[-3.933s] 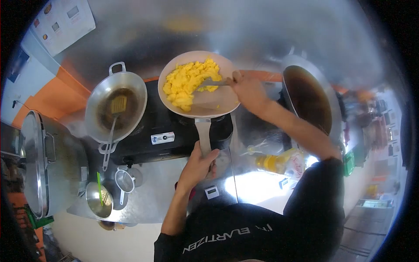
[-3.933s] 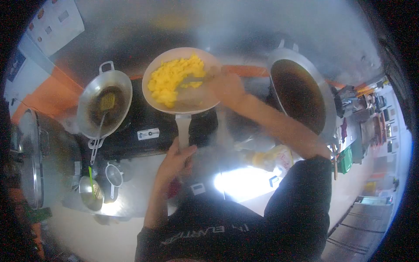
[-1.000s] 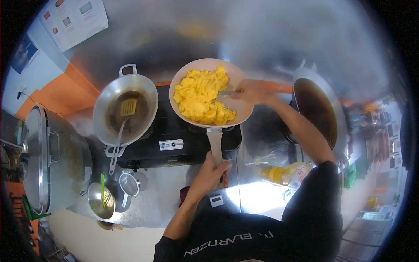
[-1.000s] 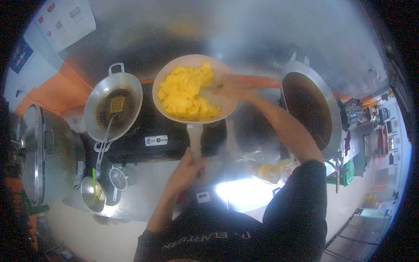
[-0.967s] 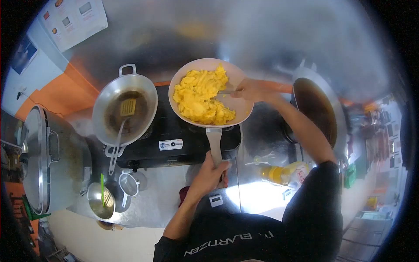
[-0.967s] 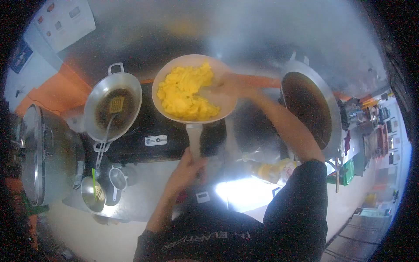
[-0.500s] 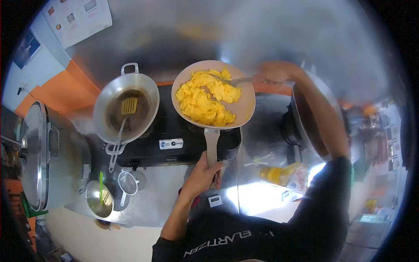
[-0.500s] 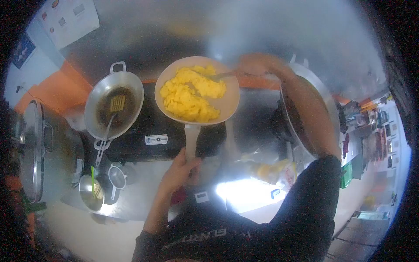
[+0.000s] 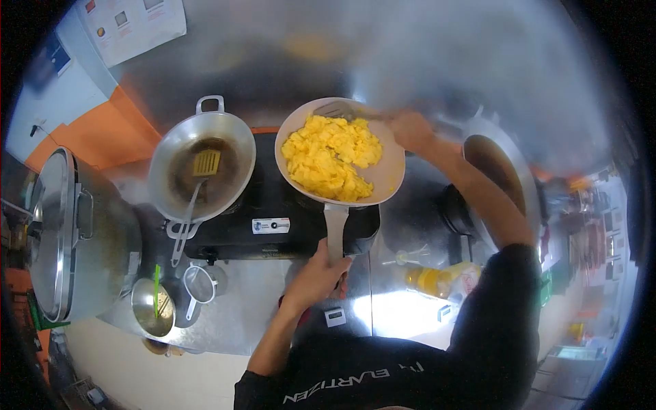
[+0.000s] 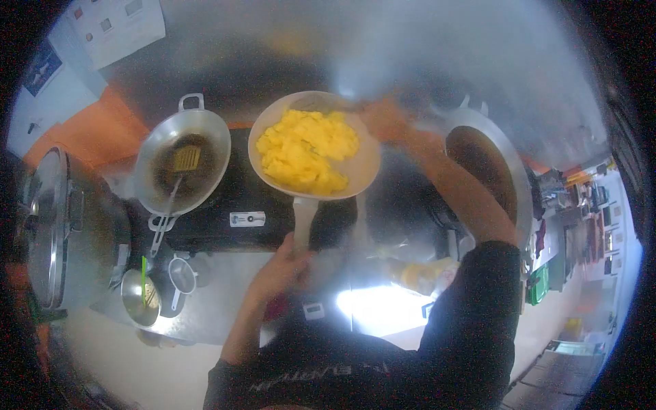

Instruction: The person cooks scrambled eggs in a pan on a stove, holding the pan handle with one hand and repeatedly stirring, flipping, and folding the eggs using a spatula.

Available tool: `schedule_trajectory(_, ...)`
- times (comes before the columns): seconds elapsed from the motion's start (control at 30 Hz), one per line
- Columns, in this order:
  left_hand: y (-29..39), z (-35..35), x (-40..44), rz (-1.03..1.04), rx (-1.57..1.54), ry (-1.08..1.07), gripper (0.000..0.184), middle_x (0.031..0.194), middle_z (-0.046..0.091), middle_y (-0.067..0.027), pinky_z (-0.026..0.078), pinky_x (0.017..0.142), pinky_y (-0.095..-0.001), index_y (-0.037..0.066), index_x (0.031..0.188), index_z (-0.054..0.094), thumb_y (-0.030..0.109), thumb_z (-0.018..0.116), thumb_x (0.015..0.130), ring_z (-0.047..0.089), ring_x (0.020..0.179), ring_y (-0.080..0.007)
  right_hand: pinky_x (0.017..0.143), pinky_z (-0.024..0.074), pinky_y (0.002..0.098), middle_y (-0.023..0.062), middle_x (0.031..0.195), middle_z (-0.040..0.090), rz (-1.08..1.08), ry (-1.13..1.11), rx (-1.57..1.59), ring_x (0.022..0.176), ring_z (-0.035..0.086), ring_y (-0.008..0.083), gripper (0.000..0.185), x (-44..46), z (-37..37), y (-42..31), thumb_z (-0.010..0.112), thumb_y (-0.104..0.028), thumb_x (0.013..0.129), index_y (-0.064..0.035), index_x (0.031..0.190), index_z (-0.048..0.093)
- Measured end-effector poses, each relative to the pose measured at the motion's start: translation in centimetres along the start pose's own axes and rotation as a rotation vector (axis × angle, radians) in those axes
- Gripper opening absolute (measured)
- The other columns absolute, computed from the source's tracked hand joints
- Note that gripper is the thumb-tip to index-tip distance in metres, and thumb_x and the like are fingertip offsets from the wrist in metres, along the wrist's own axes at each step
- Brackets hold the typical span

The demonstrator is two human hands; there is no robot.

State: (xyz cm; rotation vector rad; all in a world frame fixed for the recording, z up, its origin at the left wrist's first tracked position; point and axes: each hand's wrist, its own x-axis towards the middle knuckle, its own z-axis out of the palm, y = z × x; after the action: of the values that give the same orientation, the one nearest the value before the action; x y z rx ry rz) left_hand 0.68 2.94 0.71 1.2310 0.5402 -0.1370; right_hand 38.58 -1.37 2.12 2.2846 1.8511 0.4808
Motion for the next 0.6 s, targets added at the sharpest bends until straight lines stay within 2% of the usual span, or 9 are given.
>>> schedule_trajectory(0.03,0.2,-0.1,0.0,-0.018,-0.009,-0.009,0.048,0.075,0.053,-0.0082,0.05,0.048,-0.0323,-0.001,0.132,0.027,0.013,0.055,0.095,0.057,0.056,-0.0159,0.075,0.0502,0.0482,0.0163,0.088,0.067,0.001,-0.049,0.052,0.086,0.064,0.037,0.025,0.6,0.9,-0.4,0.056,-0.022,0.089,-0.0048,0.104,0.065)
schedule_trajectory(0.13,0.7,-0.3,-0.2,-0.063,-0.035,-0.026,0.049,0.076,0.053,-0.0085,0.051,0.048,-0.033,-0.001,0.132,0.026,0.013,0.055,0.095,0.057,0.057,-0.016,0.074,0.0503,0.0447,0.0178,0.089,0.067,-0.19,-0.212,0.276,0.085,0.064,0.0374,0.033,2.2,0.8,-0.2,0.059,-0.031,0.089,-0.0015,0.104,0.066)
schedule_trajectory(0.23,0.8,-0.3,-0.1,-0.083,-0.045,-0.036,0.05,0.076,0.053,-0.0087,0.051,0.047,-0.0333,-0.001,0.132,0.025,0.014,0.055,0.095,0.057,0.057,-0.016,0.07,0.0483,0.0432,0.0192,0.086,0.065,-0.168,-0.438,0.491,0.078,0.063,0.0346,0.039,2.4,-3.4,-2.2,0.061,-0.037,0.09,0.0016,0.097,0.066)
schedule_trajectory(0.3,0.7,-0.4,-0.1,-0.09,-0.057,-0.048,0.05,0.077,0.052,-0.0087,0.051,0.047,-0.0333,0.0,0.132,0.024,0.013,0.055,0.095,0.057,0.057,-0.016,0.07,0.0474,0.0418,0.0174,0.087,0.067,-0.184,-0.434,0.711,0.078,0.063,0.0295,0.041,2.4,-4.8,-2.5,0.062,-0.038,0.09,0.002,0.094,0.068)
schedule_trajectory(0.4,0.8,-0.4,-0.2,-0.085,-0.079,-0.044,0.05,0.077,0.052,-0.0086,0.051,0.047,-0.0333,0.0,0.132,0.024,0.013,0.055,0.095,0.057,0.057,-0.016,0.068,0.0455,0.0386,0.0112,0.085,0.067,0.024,-0.498,0.947,0.077,0.06,0.022,0.041,1.9,-6.8,-2.7,0.065,-0.04,0.088,0.0001,0.093,0.07)
schedule_trajectory(0.47,1.0,-0.3,-0.3,-0.105,-0.066,-0.031,0.05,0.078,0.052,-0.0085,0.051,0.047,-0.0332,0.0,0.132,0.024,0.013,0.055,0.094,0.057,0.057,-0.016,0.066,0.0441,0.0359,0.0064,0.082,0.066,0.108,-0.45,1.026,0.075,0.057,0.0184,0.039,1.1,-4.8,-1.5,0.065,-0.041,0.088,-0.0024,0.093,0.071)
schedule_trajectory(0.5,1.2,-0.2,-0.3,-0.115,-0.058,-0.026,0.05,0.078,0.052,-0.0085,0.051,0.046,-0.0331,0.0,0.132,0.024,0.013,0.055,0.094,0.057,0.056,-0.016,0.065,0.0435,0.0343,0.0043,0.081,0.065,0.082,-0.369,1.044,0.074,0.055,0.0172,0.039,0.2,-0.6,0.7,0.065,-0.042,0.088,-0.0038,0.092,0.071)
schedule_trajectory(0.57,0.8,-0.2,-0.1,-0.093,-0.063,-0.028,0.05,0.078,0.052,-0.0085,0.051,0.046,-0.033,0.0,0.132,0.025,0.013,0.055,0.094,0.056,0.056,-0.0161,0.063,0.0417,0.0319,0.0013,0.077,0.06,0.099,-0.424,1.005,0.071,0.05,0.015,0.039,1.3,1.4,3.2,0.064,-0.044,0.088,-0.0063,0.09,0.072)
schedule_trajectory(0.6,0.5,-0.2,-0.1,-0.082,-0.066,-0.027,0.049,0.078,0.052,-0.0085,0.051,0.046,-0.033,0.0,0.132,0.025,0.013,0.055,0.094,0.056,0.055,-0.0162,0.062,0.0405,0.031,0.0004,0.074,0.056,0.139,-0.56,0.947,0.069,0.047,0.014,0.039,2.9,0.7,4.0,0.063,-0.046,0.088,-0.0075,0.088,0.071)
